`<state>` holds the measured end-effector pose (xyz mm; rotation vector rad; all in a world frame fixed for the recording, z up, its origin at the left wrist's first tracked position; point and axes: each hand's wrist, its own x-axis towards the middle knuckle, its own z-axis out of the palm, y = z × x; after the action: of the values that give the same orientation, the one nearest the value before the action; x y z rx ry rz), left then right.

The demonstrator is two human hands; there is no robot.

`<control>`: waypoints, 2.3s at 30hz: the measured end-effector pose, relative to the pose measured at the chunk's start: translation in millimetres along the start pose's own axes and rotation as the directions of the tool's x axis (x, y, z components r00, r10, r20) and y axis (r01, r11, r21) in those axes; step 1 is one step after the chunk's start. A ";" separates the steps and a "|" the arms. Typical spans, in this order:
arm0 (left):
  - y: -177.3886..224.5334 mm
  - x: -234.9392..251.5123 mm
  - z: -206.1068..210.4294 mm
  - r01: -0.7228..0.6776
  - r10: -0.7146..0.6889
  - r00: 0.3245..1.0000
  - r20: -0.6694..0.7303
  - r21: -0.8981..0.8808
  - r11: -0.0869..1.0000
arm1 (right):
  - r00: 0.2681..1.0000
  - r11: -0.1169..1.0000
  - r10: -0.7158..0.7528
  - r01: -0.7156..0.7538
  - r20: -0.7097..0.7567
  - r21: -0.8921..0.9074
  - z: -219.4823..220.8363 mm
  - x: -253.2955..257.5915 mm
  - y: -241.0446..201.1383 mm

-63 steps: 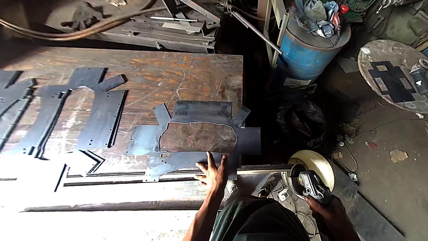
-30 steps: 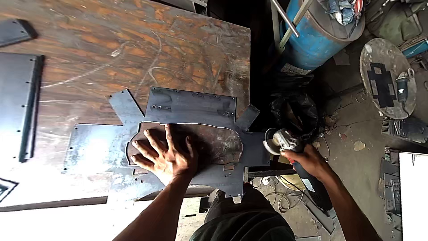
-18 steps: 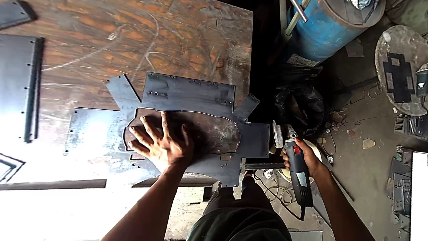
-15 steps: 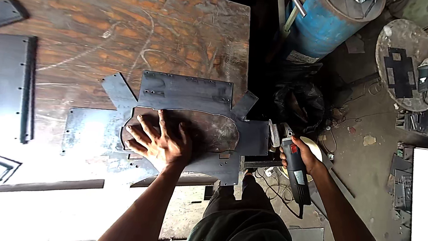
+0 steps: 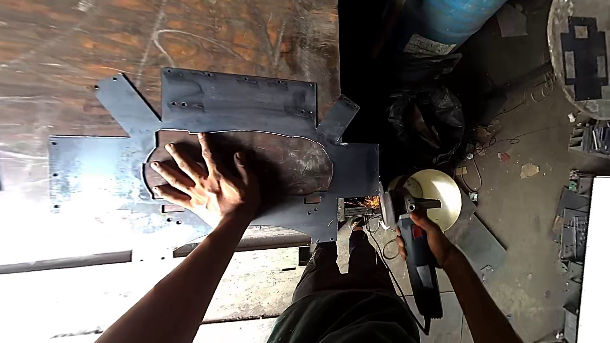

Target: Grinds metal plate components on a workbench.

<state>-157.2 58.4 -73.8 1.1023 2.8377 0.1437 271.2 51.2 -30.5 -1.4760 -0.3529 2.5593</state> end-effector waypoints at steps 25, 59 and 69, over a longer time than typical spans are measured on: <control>1.0 0.9 -1.3 -0.015 0.013 1.000 -0.026 -0.047 0.999 | 0.997 0.996 -0.072 0.073 0.011 -0.049 -12.7 47.7 -101.4; 4.1 2.5 -4.6 -0.003 0.002 0.999 -0.037 -0.034 0.999 | 0.994 0.983 -0.107 0.102 0.028 0.153 0.2 15.8 15.9; 1.5 2.4 -0.5 -0.001 0.000 0.999 -0.036 -0.028 1.000 | 0.958 0.988 -0.155 0.155 -0.241 -0.018 30.9 -28.9 66.7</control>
<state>-158.1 61.1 -73.2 1.1063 2.8580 0.2046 257.1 -23.9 -10.7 -1.6663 -0.4139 2.2280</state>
